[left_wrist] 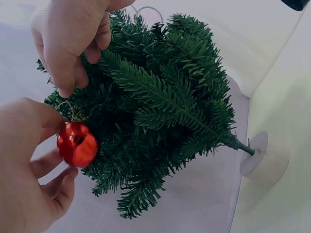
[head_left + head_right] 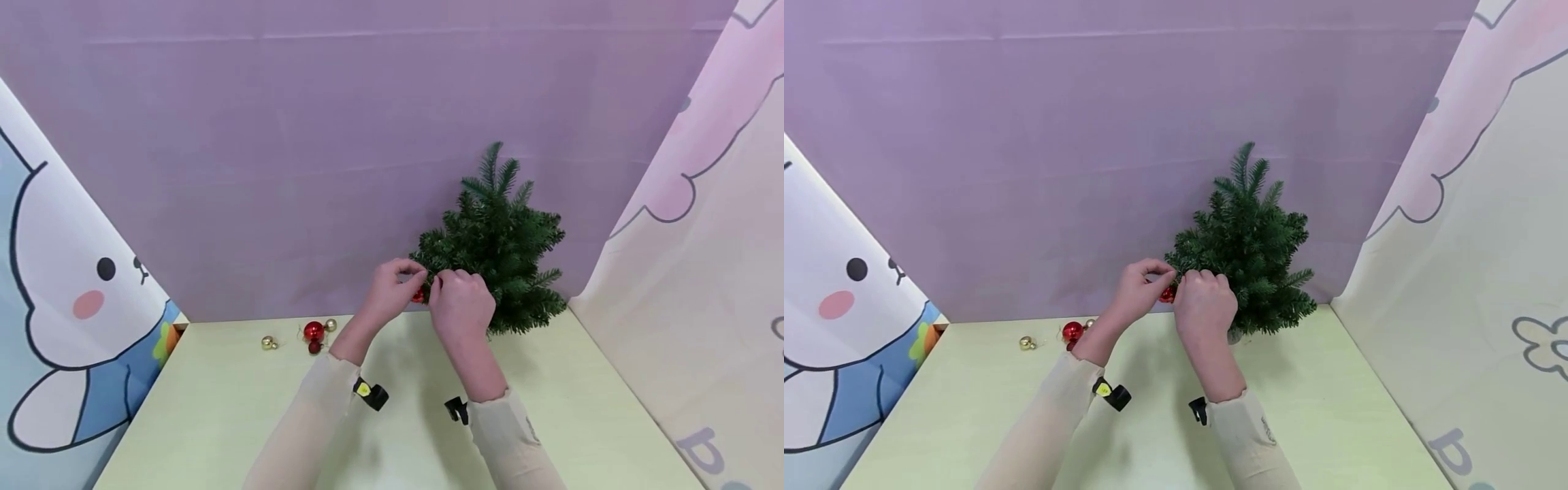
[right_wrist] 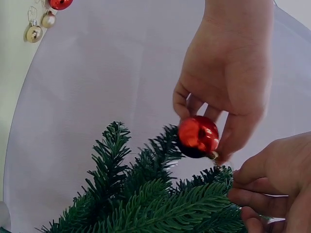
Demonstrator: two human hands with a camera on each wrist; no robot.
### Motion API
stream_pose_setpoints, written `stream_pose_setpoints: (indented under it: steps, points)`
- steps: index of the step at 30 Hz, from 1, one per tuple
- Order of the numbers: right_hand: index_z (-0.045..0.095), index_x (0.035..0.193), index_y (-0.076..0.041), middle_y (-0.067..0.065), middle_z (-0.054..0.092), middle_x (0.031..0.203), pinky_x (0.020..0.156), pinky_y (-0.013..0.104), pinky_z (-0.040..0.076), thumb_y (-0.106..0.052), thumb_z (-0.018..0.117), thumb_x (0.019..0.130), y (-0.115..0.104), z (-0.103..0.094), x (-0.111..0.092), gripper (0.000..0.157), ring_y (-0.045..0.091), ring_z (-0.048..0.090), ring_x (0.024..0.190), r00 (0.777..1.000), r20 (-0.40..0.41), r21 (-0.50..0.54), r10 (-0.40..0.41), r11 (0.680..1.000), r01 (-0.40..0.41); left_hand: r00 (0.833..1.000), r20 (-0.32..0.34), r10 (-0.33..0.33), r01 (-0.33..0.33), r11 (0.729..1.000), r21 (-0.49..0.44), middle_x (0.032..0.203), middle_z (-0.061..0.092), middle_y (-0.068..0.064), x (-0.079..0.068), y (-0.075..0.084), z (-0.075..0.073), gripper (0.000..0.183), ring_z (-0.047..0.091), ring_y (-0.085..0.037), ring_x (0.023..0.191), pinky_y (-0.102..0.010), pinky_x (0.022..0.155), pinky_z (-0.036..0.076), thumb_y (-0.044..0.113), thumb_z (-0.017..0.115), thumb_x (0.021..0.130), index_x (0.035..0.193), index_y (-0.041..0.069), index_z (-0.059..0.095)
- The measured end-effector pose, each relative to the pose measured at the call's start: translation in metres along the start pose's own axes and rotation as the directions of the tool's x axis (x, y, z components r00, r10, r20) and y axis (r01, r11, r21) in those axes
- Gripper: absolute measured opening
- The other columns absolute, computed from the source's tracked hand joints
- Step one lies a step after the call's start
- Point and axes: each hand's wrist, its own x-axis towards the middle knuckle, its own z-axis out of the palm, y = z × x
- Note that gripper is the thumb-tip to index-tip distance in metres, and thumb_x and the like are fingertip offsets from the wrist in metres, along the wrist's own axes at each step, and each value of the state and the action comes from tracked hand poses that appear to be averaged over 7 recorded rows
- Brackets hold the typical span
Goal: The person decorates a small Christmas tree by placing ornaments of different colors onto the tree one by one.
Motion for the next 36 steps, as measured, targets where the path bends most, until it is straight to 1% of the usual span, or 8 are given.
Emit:
stream_pose_setpoints:
  steps: [4,8,13,18,23,29,33,36]
  points:
    - [0.078,0.087,-0.01,0.008,0.071,0.08,0.045,0.042,0.05,-0.021,0.068,0.09,0.0,0.0,-0.002,0.014,0.029,0.059,0.068,1.0,0.001,0.028,-0.007,1.0,0.007,0.999,0.035,0.001,-0.001,1.0,-0.001,0.098,0.064,0.005,-0.001,0.0,0.001,0.014,0.059,-0.01,0.09,-0.029,0.07,0.054,0.029,0.062,0.096,0.098,0.019,0.073]
    - [0.078,0.09,-0.01,0.009,0.071,0.086,0.047,0.043,0.051,-0.021,0.07,0.088,0.0,0.001,-0.007,0.014,0.031,0.059,0.074,0.999,0.014,0.075,-0.031,0.997,0.03,1.0,0.019,0.019,-0.019,1.0,-0.002,0.097,0.064,0.005,-0.003,0.0,-0.002,0.013,0.058,-0.015,0.095,-0.029,0.072,0.054,0.024,0.064,0.096,0.096,0.017,0.074]
    - [0.077,0.1,-0.01,0.009,0.071,0.097,0.052,0.044,0.054,-0.026,0.072,0.087,0.0,0.001,-0.01,0.021,0.033,0.058,0.084,0.996,0.074,0.083,-0.051,0.996,0.045,0.999,0.007,0.049,-0.049,0.996,0.07,0.098,0.063,0.007,-0.009,0.006,-0.011,0.013,0.057,-0.018,0.095,-0.033,0.071,0.05,0.026,0.063,0.096,0.096,0.018,0.074]
    - [0.075,0.108,-0.011,0.01,0.07,0.103,0.056,0.046,0.055,-0.024,0.072,0.087,0.0,-0.001,-0.009,0.025,0.033,0.059,0.088,0.996,0.082,0.106,-0.046,0.994,0.037,0.995,0.065,0.08,-0.089,0.986,0.141,0.104,0.061,0.009,-0.015,0.012,-0.016,0.013,0.055,-0.014,0.096,-0.034,0.071,0.049,0.029,0.061,0.097,0.098,0.022,0.073]
    - [0.076,0.1,-0.013,0.007,0.071,0.099,0.054,0.045,0.054,-0.021,0.071,0.088,0.003,-0.003,-0.009,0.015,0.03,0.06,0.085,0.996,0.082,0.146,-0.042,0.989,0.03,0.993,0.092,0.069,-0.08,0.989,0.122,0.108,0.06,0.009,-0.017,0.013,-0.014,0.016,0.054,-0.011,0.1,-0.033,0.076,0.05,0.032,0.059,0.098,0.101,0.022,0.071]
    - [0.077,0.092,-0.012,0.006,0.071,0.091,0.051,0.042,0.053,-0.022,0.071,0.089,0.006,-0.004,-0.009,0.012,0.027,0.059,0.08,0.997,0.069,0.178,-0.044,0.984,0.031,0.997,0.035,0.071,-0.073,0.996,0.049,0.101,0.062,0.007,-0.019,0.006,-0.01,0.014,0.056,-0.012,0.088,-0.034,0.072,0.051,0.028,0.061,0.098,0.098,0.019,0.072]
    - [0.077,0.089,-0.01,0.007,0.071,0.087,0.05,0.043,0.052,-0.021,0.069,0.088,0.005,-0.002,-0.009,0.014,0.028,0.058,0.077,0.998,0.051,0.156,-0.022,0.988,0.014,0.997,-0.022,0.078,-0.076,0.994,0.074,0.099,0.063,0.008,-0.019,0.0,-0.005,0.015,0.056,-0.012,0.092,-0.033,0.073,0.049,0.029,0.062,0.097,0.097,0.019,0.072]
    - [0.076,0.088,-0.008,0.008,0.07,0.085,0.051,0.044,0.053,-0.02,0.068,0.089,0.003,0.0,-0.007,0.014,0.03,0.057,0.076,0.999,0.035,0.121,-0.009,0.993,0.005,0.996,-0.056,0.075,-0.069,0.993,0.097,0.1,0.063,0.007,-0.016,-0.001,-0.002,0.016,0.057,-0.016,0.093,-0.033,0.071,0.048,0.03,0.062,0.097,0.097,0.018,0.072]
